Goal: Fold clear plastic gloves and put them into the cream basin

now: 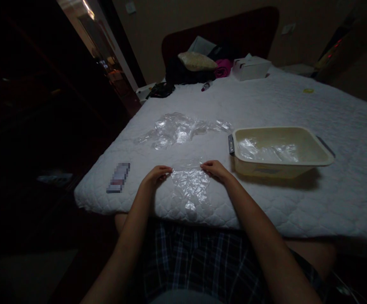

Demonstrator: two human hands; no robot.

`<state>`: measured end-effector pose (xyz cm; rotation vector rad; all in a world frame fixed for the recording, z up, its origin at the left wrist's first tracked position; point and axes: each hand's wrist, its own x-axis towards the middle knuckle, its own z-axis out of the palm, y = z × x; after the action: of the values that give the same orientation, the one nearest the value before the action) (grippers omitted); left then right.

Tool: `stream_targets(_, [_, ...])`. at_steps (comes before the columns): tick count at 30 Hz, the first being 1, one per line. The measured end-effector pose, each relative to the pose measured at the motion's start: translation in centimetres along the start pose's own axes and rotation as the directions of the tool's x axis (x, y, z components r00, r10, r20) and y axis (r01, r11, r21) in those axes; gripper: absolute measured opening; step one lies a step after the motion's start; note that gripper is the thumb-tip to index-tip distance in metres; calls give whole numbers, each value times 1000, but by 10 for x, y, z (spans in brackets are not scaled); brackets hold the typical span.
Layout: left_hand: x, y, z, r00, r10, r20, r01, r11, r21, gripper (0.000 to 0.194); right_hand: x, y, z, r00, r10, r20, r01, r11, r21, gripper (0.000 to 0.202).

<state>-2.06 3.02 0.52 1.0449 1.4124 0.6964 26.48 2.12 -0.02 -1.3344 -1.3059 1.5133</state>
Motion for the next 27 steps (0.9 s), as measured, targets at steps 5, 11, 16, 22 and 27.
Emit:
stream_targets(5, [-2, 0, 5, 996, 92, 10, -91, 995, -49, 27, 1, 5, 6, 996, -62, -59, 63, 998, 16, 36])
stream_targets(11, [-5, -6, 10, 985, 174, -13, -174, 979, -105, 24, -4, 6, 6, 989, -141, -51, 142, 990, 3, 38])
stream_targets(16, [-4, -12, 12, 977, 207, -54, -212, 973, -88, 23, -4, 9, 4, 984, -159, -83, 157, 987, -35, 37])
stream_targets(22, [-5, -18, 17, 961, 251, -115, -266, 954, -140, 32, -1, 18, 1, 982, -159, -103, 163, 986, 36, 32])
stream_targets(27, [-4, -22, 19, 959, 235, -157, -255, 959, -126, 35, -2, 18, 0, 968, -217, -126, 220, 975, 13, 29])
